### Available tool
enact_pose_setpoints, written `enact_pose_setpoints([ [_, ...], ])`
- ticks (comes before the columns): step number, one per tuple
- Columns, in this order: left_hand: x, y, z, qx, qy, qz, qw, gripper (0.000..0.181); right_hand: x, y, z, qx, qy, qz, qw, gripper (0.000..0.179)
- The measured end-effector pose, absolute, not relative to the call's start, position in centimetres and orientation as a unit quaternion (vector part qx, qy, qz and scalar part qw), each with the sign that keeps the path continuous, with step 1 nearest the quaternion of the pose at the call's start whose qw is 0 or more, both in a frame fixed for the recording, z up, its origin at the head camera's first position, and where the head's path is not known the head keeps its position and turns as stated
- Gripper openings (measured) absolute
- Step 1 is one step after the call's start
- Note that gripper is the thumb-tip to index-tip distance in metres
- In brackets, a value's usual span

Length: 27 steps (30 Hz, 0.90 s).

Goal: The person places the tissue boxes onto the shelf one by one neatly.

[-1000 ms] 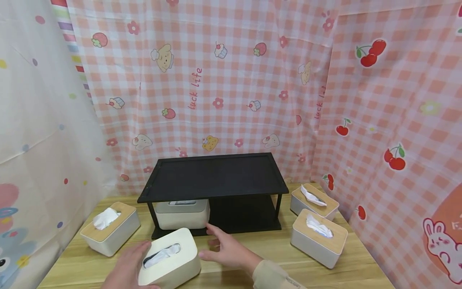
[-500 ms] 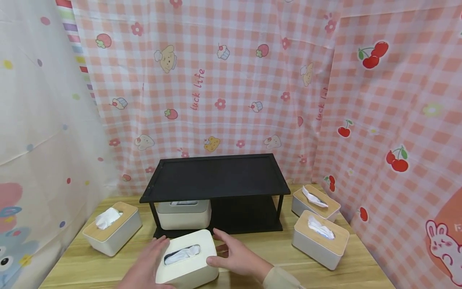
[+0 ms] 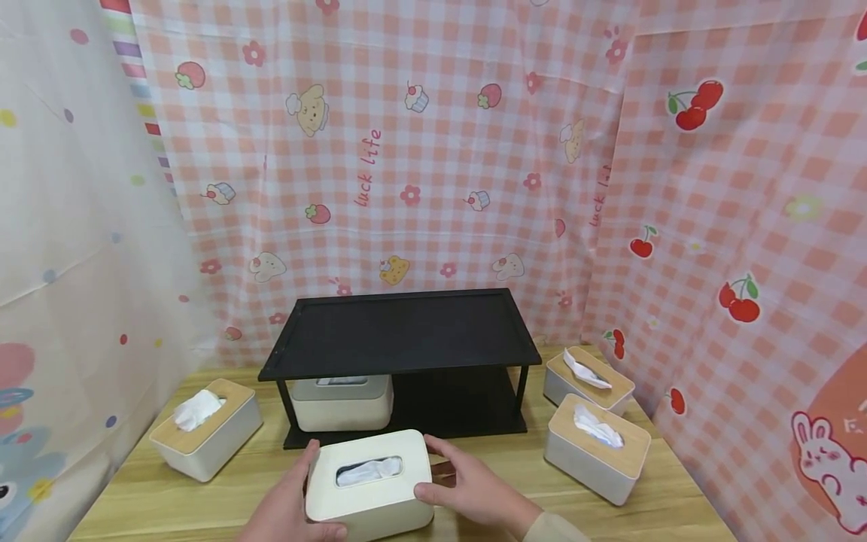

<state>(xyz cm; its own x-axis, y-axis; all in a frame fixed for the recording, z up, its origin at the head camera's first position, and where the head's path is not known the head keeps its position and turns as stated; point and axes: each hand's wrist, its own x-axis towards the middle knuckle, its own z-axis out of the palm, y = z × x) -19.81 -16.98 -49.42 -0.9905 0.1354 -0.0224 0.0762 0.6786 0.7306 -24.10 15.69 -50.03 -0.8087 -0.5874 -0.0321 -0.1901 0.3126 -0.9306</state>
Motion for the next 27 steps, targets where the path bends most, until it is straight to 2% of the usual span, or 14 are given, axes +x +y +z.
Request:
enact_pose_setpoints([
  [5, -20.0, -16.4, -49.6, 0.016, 0.915, 0.398, 0.071, 0.138, -23.9, 16.7, -50.0, -0.238, 0.776, -0.551, 0.194, 0.077],
  [12, -19.8, -16.4, -49.8, 0.051, 0.897, 0.43, 0.091, 0.123, -23.7, 17.4, -50.0, -0.237, 0.767, -0.562, 0.197, 0.076],
  [27, -19.7, -16.5, -50.7, 0.057, 0.887, 0.447, 0.104, 0.122, -23.2, 18.2, -49.9, -0.238, 0.768, -0.562, 0.196, 0.078],
])
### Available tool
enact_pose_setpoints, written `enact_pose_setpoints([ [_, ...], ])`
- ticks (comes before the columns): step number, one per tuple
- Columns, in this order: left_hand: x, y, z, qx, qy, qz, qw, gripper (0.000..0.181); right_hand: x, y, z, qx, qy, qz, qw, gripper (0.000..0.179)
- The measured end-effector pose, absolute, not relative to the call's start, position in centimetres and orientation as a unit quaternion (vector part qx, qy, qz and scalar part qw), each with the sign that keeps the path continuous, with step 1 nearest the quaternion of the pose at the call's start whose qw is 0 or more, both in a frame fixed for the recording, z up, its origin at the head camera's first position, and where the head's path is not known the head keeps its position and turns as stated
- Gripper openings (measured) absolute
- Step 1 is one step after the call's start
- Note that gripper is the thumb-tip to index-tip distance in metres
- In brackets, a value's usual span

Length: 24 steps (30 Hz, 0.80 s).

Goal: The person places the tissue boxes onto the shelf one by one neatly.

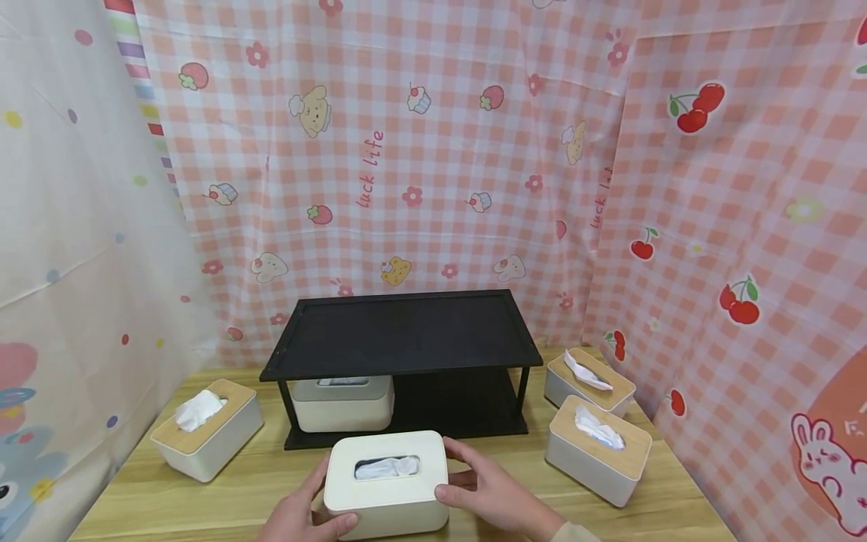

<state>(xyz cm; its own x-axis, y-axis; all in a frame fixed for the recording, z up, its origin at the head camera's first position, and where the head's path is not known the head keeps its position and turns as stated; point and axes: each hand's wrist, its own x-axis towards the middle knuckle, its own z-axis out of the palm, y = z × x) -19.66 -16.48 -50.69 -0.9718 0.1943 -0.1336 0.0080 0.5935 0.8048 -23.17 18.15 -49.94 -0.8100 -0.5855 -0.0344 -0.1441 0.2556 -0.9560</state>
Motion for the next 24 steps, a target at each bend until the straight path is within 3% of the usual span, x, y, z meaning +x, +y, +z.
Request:
enact_pose_setpoints([
  [8, -19.62, -16.47, -51.22, 0.043, 0.861, 0.496, 0.104, 0.121, -23.03, 18.33, -50.1, -0.225, 0.767, -0.565, 0.205, 0.079],
  [24, -19.4, -17.13, -51.72, 0.014, 0.798, 0.58, 0.164, 0.11, -23.11, 18.63, -50.6, -0.229, 0.764, -0.565, 0.211, 0.077],
])
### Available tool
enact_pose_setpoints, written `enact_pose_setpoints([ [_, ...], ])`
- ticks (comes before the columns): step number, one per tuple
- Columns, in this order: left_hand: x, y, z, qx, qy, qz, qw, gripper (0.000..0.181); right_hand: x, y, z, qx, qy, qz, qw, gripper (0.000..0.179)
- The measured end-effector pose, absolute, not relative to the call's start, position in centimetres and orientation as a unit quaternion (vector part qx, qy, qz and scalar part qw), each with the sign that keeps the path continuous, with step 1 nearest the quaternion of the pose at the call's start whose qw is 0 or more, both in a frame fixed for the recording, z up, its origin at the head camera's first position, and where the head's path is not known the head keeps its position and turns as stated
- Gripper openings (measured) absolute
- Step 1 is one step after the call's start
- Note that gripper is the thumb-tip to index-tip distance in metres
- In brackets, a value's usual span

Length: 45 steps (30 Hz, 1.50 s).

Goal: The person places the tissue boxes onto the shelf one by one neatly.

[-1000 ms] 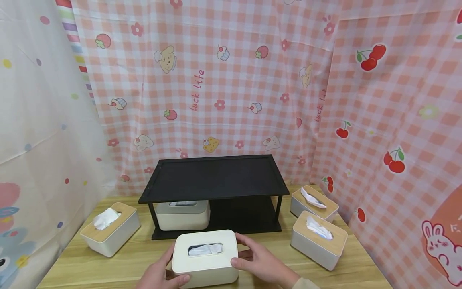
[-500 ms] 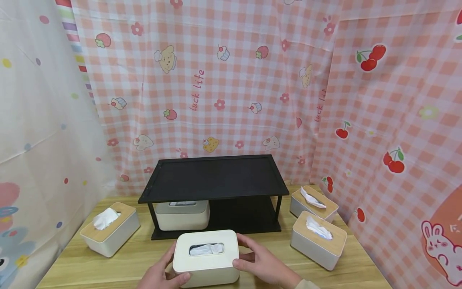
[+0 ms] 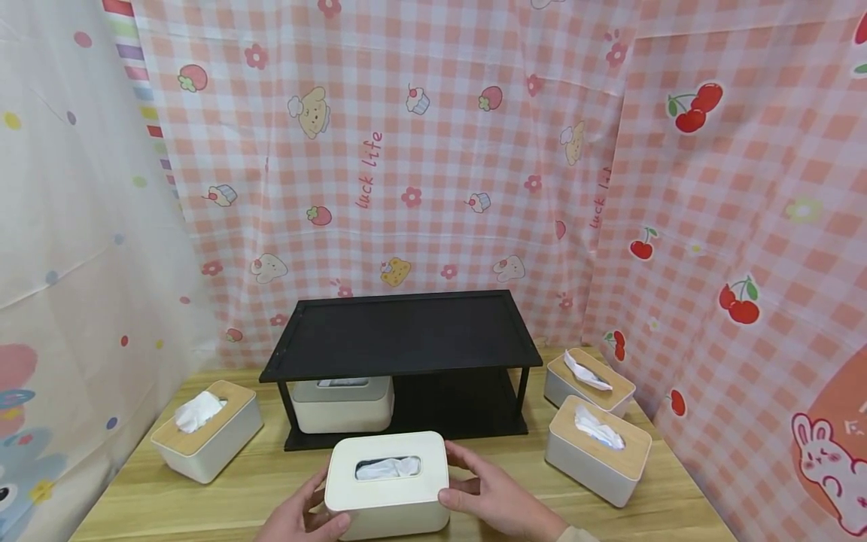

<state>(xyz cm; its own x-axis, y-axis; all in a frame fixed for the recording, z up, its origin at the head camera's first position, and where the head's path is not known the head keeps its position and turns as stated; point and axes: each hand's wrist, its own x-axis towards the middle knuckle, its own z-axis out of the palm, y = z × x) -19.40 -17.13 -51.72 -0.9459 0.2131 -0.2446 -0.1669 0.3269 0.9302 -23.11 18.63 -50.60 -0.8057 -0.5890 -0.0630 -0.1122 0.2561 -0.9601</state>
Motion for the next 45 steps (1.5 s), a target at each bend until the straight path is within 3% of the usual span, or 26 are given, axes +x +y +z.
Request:
enact_pose_setpoints([
  [17, -19.07, -17.62, -52.16, 0.035, 0.769, 0.615, 0.172, 0.103, -22.89, 18.89, -50.49, -0.223, 0.758, -0.57, 0.228, 0.075],
  [45, -18.79, -18.14, -51.66, 0.038, 0.719, 0.658, 0.222, 0.116, -22.98, 19.08, -50.55, -0.236, 0.747, -0.576, 0.233, 0.071],
])
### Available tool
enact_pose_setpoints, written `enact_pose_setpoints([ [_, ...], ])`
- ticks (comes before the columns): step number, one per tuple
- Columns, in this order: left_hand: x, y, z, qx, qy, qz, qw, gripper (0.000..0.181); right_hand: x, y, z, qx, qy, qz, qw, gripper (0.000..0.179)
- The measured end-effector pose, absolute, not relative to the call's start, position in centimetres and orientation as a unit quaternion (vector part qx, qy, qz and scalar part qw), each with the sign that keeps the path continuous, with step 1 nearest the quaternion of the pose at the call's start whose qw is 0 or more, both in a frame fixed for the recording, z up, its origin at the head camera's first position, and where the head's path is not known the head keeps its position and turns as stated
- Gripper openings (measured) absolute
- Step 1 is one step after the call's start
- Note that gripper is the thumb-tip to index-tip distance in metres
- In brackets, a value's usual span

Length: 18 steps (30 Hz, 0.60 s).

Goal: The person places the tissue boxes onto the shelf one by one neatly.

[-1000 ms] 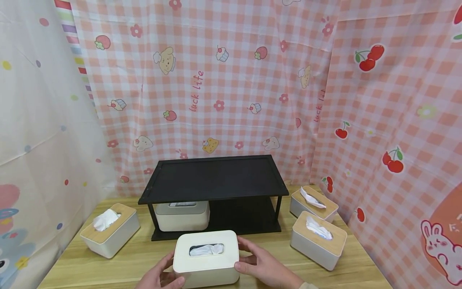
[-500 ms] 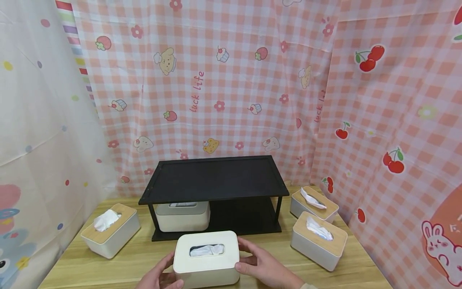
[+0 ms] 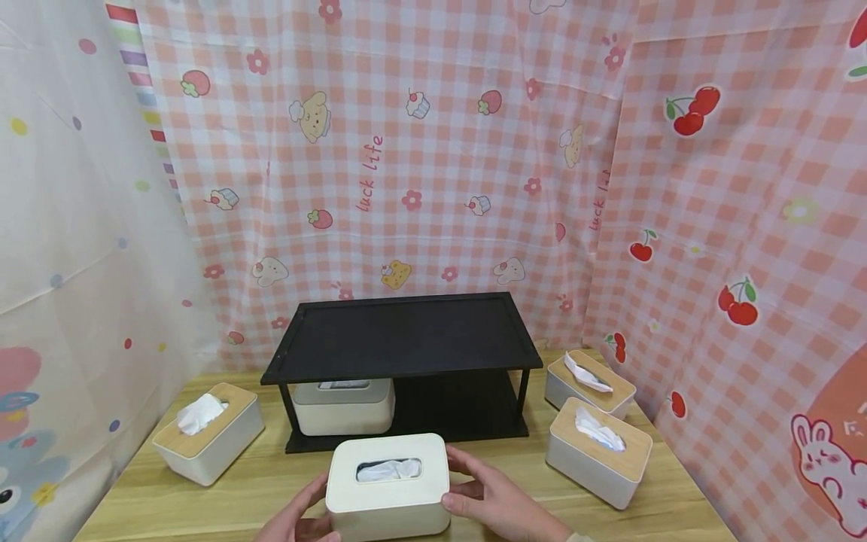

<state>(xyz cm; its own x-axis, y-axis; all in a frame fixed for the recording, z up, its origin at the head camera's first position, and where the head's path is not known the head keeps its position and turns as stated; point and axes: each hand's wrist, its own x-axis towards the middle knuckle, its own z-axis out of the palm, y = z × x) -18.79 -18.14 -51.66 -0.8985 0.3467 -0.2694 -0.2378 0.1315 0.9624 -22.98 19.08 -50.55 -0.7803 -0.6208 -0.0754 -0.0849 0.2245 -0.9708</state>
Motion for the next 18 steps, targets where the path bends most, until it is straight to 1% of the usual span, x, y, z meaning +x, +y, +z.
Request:
enact_pose_setpoints([
  [18, -18.38, -17.96, -51.72, 0.026, 0.697, 0.681, 0.226, 0.116, -22.89, 19.1, -50.75, -0.235, 0.751, -0.573, 0.229, 0.07],
])
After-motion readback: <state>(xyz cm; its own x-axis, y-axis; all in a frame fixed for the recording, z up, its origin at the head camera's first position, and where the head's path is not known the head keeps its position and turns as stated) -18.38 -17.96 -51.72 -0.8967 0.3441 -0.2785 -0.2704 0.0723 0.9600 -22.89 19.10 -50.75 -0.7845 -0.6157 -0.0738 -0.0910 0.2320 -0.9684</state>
